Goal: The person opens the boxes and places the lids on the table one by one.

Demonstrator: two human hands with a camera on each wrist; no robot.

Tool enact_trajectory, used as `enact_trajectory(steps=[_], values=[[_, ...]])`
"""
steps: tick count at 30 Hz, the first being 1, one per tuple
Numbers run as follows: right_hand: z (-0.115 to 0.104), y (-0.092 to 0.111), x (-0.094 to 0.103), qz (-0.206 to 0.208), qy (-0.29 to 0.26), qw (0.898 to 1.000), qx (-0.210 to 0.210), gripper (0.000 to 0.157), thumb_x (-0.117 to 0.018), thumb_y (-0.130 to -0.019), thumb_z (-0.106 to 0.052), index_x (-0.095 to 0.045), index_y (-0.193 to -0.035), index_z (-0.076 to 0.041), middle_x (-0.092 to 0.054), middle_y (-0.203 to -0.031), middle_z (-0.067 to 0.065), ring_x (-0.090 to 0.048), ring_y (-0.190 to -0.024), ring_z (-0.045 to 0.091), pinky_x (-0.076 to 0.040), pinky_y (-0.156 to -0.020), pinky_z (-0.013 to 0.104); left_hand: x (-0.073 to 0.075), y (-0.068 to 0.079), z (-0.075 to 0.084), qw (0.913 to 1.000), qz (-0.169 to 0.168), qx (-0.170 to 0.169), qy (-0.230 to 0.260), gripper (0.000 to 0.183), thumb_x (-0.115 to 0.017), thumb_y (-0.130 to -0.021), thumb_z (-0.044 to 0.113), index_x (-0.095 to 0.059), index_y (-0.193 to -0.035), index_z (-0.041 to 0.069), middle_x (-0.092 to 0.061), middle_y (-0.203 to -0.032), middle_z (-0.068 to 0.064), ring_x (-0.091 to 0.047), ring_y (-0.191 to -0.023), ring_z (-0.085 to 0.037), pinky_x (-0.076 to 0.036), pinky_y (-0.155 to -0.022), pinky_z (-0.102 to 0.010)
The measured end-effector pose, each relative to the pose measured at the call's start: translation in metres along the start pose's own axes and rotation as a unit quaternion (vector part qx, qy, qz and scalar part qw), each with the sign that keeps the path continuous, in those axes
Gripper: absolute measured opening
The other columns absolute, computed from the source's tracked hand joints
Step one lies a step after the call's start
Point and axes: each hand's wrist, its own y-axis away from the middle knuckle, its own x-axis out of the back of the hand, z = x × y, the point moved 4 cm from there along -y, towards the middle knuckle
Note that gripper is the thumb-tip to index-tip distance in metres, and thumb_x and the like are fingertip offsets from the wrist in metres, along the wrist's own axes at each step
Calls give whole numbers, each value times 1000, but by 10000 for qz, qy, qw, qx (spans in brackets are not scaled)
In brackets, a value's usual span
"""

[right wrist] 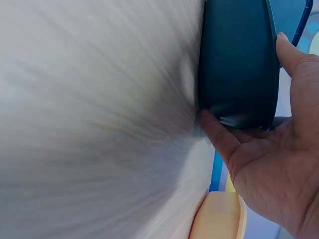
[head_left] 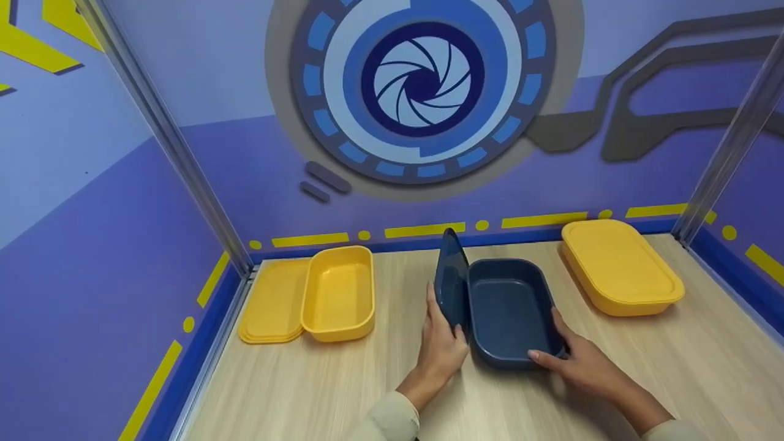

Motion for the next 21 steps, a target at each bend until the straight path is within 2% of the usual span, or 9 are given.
enact_trajectory(steps=[5, 10, 16, 21], values=[[1, 0, 0, -17, 4, 10000, -8, 120, -63, -97, -70, 10, -171, -10, -10, -172, 40, -26, -157, 61, -32, -121, 74, 10, -2, -2, 9993, 178, -61, -333, 99, -68, -97, -4, -6, -172, 14, -35, -174, -16, -48, -154, -35, -44, -122, -48], [0, 0, 0, -35, 24, 10000, 32, 120, -63, -98, -70, 9, -171, -8, -11, -172, 40, -26, -157, 61, -32, -121, 74, 18, -7, -7, 9970, 269, -51, -717, 94, -69, -97, -3, -13, -171, 12, -42, -166, -18, -63, -138, -35, -54, -112, -47], [0, 0, 2, -27, 71, 9999, 68, 120, -62, -98, -70, 10, -170, -6, -11, -172, 40, -29, -156, 60, -33, -120, 74, 24, -10, -12, 9917, 215, 79, -1263, 83, -72, -97, 2, -29, -167, 10, -41, -161, -19, -58, -140, -34, -53, -113, -47], [-1, 0, 1, -87, 46, 9999, 39, 120, -62, -98, -70, 10, -170, -7, -11, -171, 41, -30, -156, 60, -34, -120, 74, 28, -10, -17, 9789, 355, 211, -2002, 83, -81, -93, 13, -38, -163, 8, -44, -156, -19, -53, -139, -33, -47, -119, -48]])
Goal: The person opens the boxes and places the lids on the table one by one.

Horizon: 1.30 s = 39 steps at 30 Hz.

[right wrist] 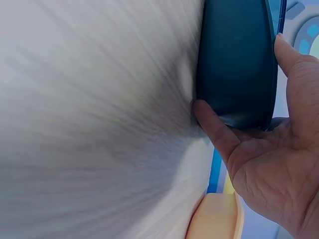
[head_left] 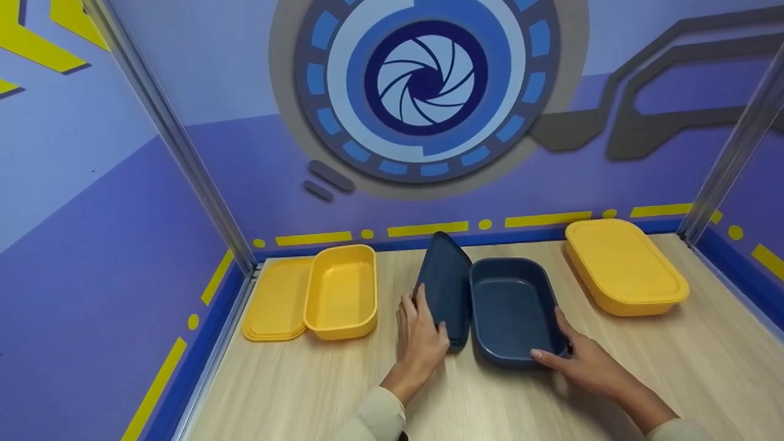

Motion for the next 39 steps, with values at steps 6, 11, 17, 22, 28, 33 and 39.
enact_trajectory(steps=[6, 11, 17, 22, 28, 33, 39], values=[[-1, 2, -1, 33, -6, 10000, 68, 119, -62, -99, -69, 9, -170, -7, -12, -171, 41, -27, -156, 61, -32, -121, 75, -1, 0, -8, 9992, -133, 134, -349, 95, -87, -88, 22, -35, -164, 0, -39, -160, -28, -48, -144, -40, -43, -122, -53], [-2, 3, -1, 72, -52, 9998, 189, 118, -63, -99, -66, 10, -170, -7, -11, -171, 41, -25, -157, 62, -32, -120, 75, -3, -3, -20, 9968, -543, 503, -312, 98, -88, -89, 27, -34, -164, -4, -34, -164, -32, -45, -149, -44, -45, -120, -53], [-1, 3, -2, 101, -62, 9998, 173, 119, -64, -99, -66, 11, -170, -7, -11, -171, 42, -25, -157, 62, -31, -121, 75, -8, -6, -37, 9884, -1056, 1016, -390, 99, -88, -88, 34, -36, -162, -8, -39, -157, -36, -46, -145, -48, -46, -118, -54], [0, 3, -2, 26, -138, 9998, 132, 118, -63, -100, -66, 13, -170, -9, -8, -172, 40, -24, -157, 62, -32, -120, 75, -8, -9, -45, 9781, -1398, 1307, -821, 100, -87, -87, 43, -41, -160, -8, -44, -153, -34, -46, -139, -46, -40, -119, -56], [2, 5, -3, 58, -128, 9998, 138, 117, -63, -100, -65, 12, -170, -9, -7, -172, 40, -24, -157, 62, -32, -120, 75, -10, -2, -49, 9682, -1884, 1128, -1202, 99, -80, -91, 50, -43, -151, -19, -43, -148, -32, -36, -139, -45, -30, -123, -57], [4, 4, -4, 13, -83, 10000, 39, 118, -62, -100, -67, 14, -170, -10, -8, -172, 41, -24, -157, 62, -31, -121, 75, -10, 2, -49, 9678, -1986, 902, -1256, 94, -74, -95, 50, -43, -147, -22, -40, -144, -30, -34, -140, -44, -28, -122, -57], [0, 3, -4, -7, -78, 9999, 68, 118, -62, -100, -67, 15, -170, -12, -6, -172, 40, -21, -158, 62, -28, -122, 75, -9, 1, -57, 9715, -1890, 960, -1058, 87, -72, -98, 45, -43, -144, -24, -39, -144, -32, -34, -136, -45, -31, -120, -57]])
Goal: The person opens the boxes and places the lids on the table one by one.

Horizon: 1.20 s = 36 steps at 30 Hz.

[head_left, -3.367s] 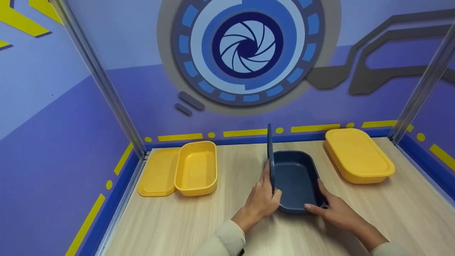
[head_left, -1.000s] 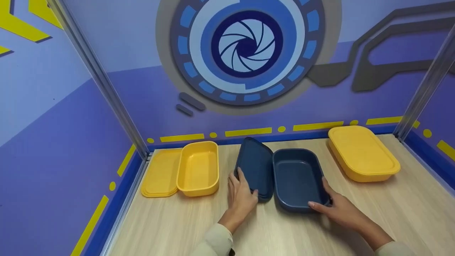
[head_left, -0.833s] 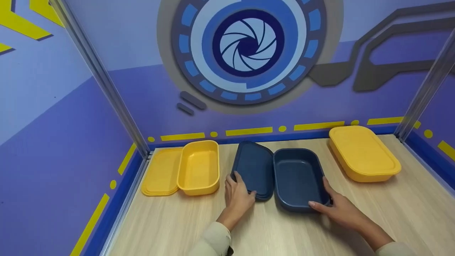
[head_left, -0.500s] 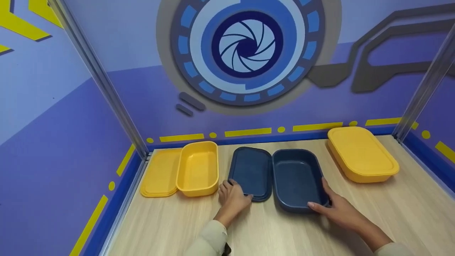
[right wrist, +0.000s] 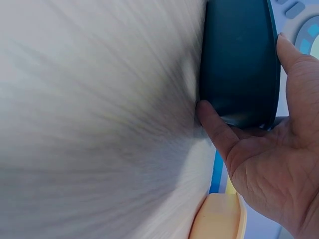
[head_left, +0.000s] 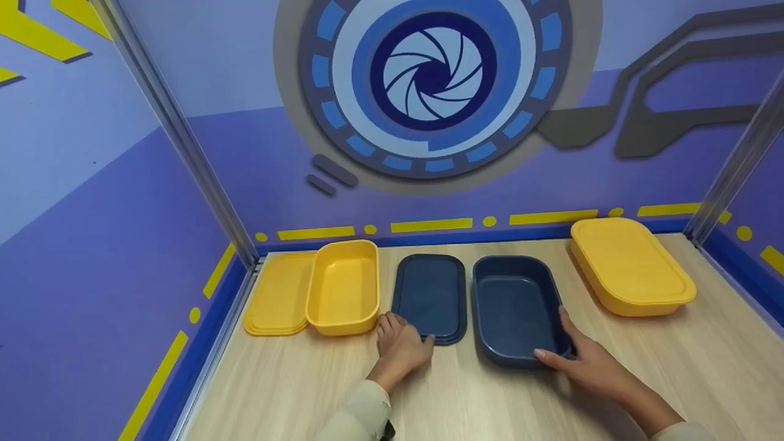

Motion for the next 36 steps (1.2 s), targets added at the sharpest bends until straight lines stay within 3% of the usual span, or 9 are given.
enact_trajectory(steps=[6, 11, 14, 20, 28, 36], values=[[0, 1, -1, -26, -1, 10000, 36, 118, -63, -100, -66, 15, -170, -10, -5, -172, 40, -21, -158, 62, -29, -122, 75, 0, 1, -3, 9996, 156, 19, -247, 87, -70, -101, 44, -44, -146, -26, -33, -164, -37, -30, -153, -46, -34, -124, -54], [-1, 2, -1, -49, -35, 10000, 30, 118, -63, -100, -65, 16, -170, -11, -4, -172, 40, -21, -158, 62, -28, -122, 76, -1, 3, 4, 9916, 318, -549, -1126, 65, -66, -106, 35, -56, -142, -18, -47, -159, -33, -42, -153, -42, -41, -121, -48], [-2, 1, 1, -29, -58, 9999, 79, 118, -63, -100, -65, 16, -170, -11, -3, -173, 40, -19, -158, 62, -27, -122, 76, -1, 4, 8, 9876, 158, -765, -1359, 59, -62, -108, 34, -56, -147, -11, -54, -156, -29, -49, -150, -40, -43, -121, -48], [-2, 1, 2, 41, -87, 9998, 189, 118, -64, -101, -63, 16, -170, -10, -4, -173, 39, -20, -159, 61, -27, -122, 76, 0, 4, 7, 9916, -447, -658, -1016, 77, -61, -106, 51, -47, -157, -5, -41, -167, -30, -42, -157, -42, -38, -127, -52], [-2, 0, 0, -82, -191, 9997, 122, 117, -63, -101, -62, 17, -169, -9, -2, -173, 39, -16, -159, 62, -24, -124, 76, 4, 4, 6, 9894, -433, -644, -1224, 85, -66, -101, 58, -48, -157, -3, -45, -165, -28, -44, -156, -40, -41, -125, -50], [-3, 0, -2, -71, -252, 9995, 190, 117, -64, -101, -61, 16, -169, -9, -2, -173, 39, -17, -159, 61, -25, -124, 75, 9, -1, 5, 9923, -554, -481, -995, 84, -63, -104, 56, -47, -157, -7, -42, -165, -32, -43, -156, -44, -39, -126, -54]])
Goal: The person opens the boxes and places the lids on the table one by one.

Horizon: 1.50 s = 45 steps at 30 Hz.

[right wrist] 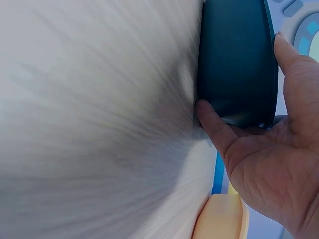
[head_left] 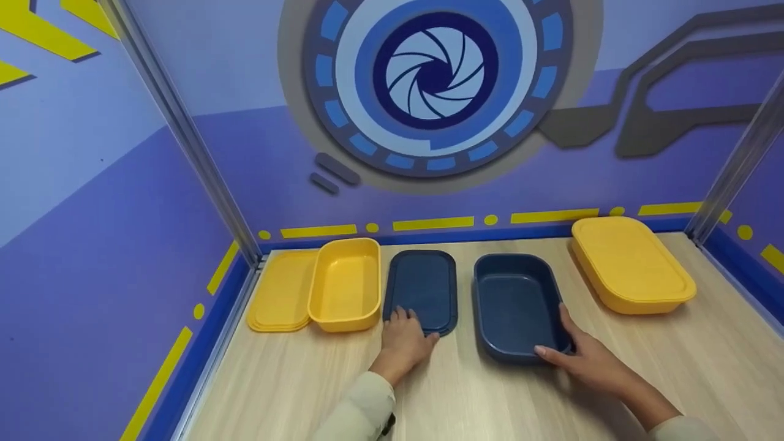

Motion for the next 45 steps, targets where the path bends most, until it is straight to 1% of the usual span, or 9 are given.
enact_trajectory(steps=[8, 14, 18, 23, 28, 32, 36, 40, 45], values=[[-3, -8, -1, -67, -129, 9999, 78, 116, -64, -101, -60, 15, -170, -10, 0, -175, 37, -14, -161, 60, -23, -125, 75, 2, -2, -9, 9996, 260, 5, 135, 81, -63, -104, 54, -49, -155, -7, -44, -164, -31, -44, -154, -45, -38, -125, -59], [-6, -20, 0, -141, -163, 9998, -2, 118, -64, -100, -64, 16, -170, -11, 2, -176, 35, -13, -162, 59, -24, -125, 74, 1, -3, -10, 9993, 148, 67, 349, 81, -61, -105, 53, -46, -158, -6, -41, -166, -30, -40, -157, -45, -35, -127, -59], [-15, -31, -1, -81, -196, 9997, 141, 119, -65, -100, -63, 14, -170, -10, 0, -176, 34, -13, -163, 57, -23, -126, 72, -1, -4, -10, 9988, 90, 100, 479, 81, -60, -105, 53, -45, -158, -6, -38, -168, -31, -37, -158, -45, -33, -128, -59], [-23, -43, -5, -62, -213, 9996, 165, 121, -66, -99, -64, 16, -170, -12, -1, -176, 33, -14, -162, 57, -25, -126, 72, -1, -1, -10, 9990, 63, -96, 423, 83, -61, -105, 52, -42, -159, -8, -38, -167, -32, -37, -158, -47, -34, -128, -58], [-27, -54, -10, -37, -267, 9994, 202, 122, -67, -98, -65, 16, -170, -12, -1, -177, 31, -13, -163, 56, -24, -127, 71, 3, 10, -7, 9965, 368, -318, 679, 71, -62, -107, 42, -47, -154, -10, -46, -160, -33, -43, -153, -47, -37, -126, -59], [-32, -60, -13, -47, -327, 9991, 267, 123, -68, -97, -65, 16, -170, -12, 0, -177, 30, -12, -163, 55, -23, -127, 71, 5, 19, -4, 9944, 739, -505, 570, 57, -60, -109, 34, -56, -146, -9, -55, -148, -32, -53, -140, -46, -43, -119, -58], [-36, -67, -16, -63, -412, 9988, 245, 124, -68, -96, -67, 16, -170, -14, 2, -178, 28, -10, -164, 55, -22, -127, 70, 9, 26, -1, 9925, 950, -601, 488, 52, -63, -108, 33, -60, -140, -7, -58, -141, -31, -57, -132, -44, -47, -114, -56], [-39, -72, -17, 23, -504, 9982, 312, 122, -69, -97, -63, 14, -171, -13, 3, -179, 26, -8, -165, 53, -20, -128, 69, 10, 29, 3, 9933, 834, -704, 366, 54, -64, -107, 36, -60, -141, -5, -58, -142, -30, -57, -133, -43, -47, -115, -55], [-41, -75, -19, 61, -568, 9977, 360, 121, -69, -97, -64, 13, -171, -13, 4, -179, 25, -7, -166, 51, -17, -129, 68, 6, 33, 6, 9956, 527, -778, 63, 58, -62, -108, 40, -59, -147, -2, -56, -148, -28, -54, -141, -41, -44, -121, -54]])
